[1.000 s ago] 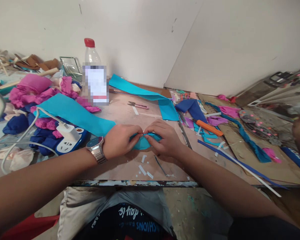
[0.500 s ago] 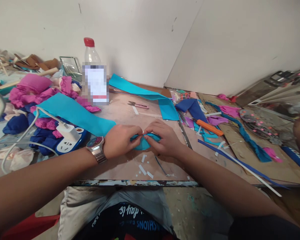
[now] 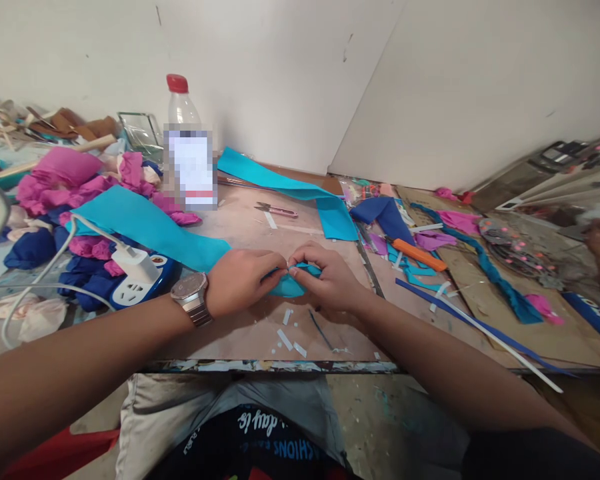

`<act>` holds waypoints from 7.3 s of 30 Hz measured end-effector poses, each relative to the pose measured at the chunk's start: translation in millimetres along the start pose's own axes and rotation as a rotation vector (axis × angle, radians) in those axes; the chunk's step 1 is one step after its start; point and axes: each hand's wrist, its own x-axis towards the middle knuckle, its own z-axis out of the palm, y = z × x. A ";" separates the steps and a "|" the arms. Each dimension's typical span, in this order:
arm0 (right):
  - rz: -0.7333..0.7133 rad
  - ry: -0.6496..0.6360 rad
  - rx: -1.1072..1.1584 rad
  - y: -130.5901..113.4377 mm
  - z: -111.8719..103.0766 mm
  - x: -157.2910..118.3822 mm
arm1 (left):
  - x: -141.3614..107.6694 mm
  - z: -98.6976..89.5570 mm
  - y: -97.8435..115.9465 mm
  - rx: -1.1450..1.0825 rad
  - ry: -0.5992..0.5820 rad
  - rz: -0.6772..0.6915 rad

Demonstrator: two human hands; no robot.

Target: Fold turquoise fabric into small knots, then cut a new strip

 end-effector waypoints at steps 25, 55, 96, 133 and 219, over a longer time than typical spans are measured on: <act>-0.367 0.025 -0.320 -8.5 -8.3 4.2 | 0.9 -8.7 7.2 -0.155 -0.060 -0.147; -0.212 -0.018 -0.161 -2.3 -1.3 2.8 | -1.3 -3.9 7.9 -0.041 -0.003 -0.112; -0.282 -0.038 -0.169 8.5 -5.3 6.9 | 4.5 -11.8 -2.6 -0.204 -0.138 -0.180; -0.266 0.044 -0.058 8.0 3.6 3.0 | 5.6 -26.3 -1.4 -0.341 -0.258 -0.136; -0.223 0.054 -0.056 1.2 3.3 2.5 | 7.0 -21.3 -13.8 -0.483 -0.327 -0.113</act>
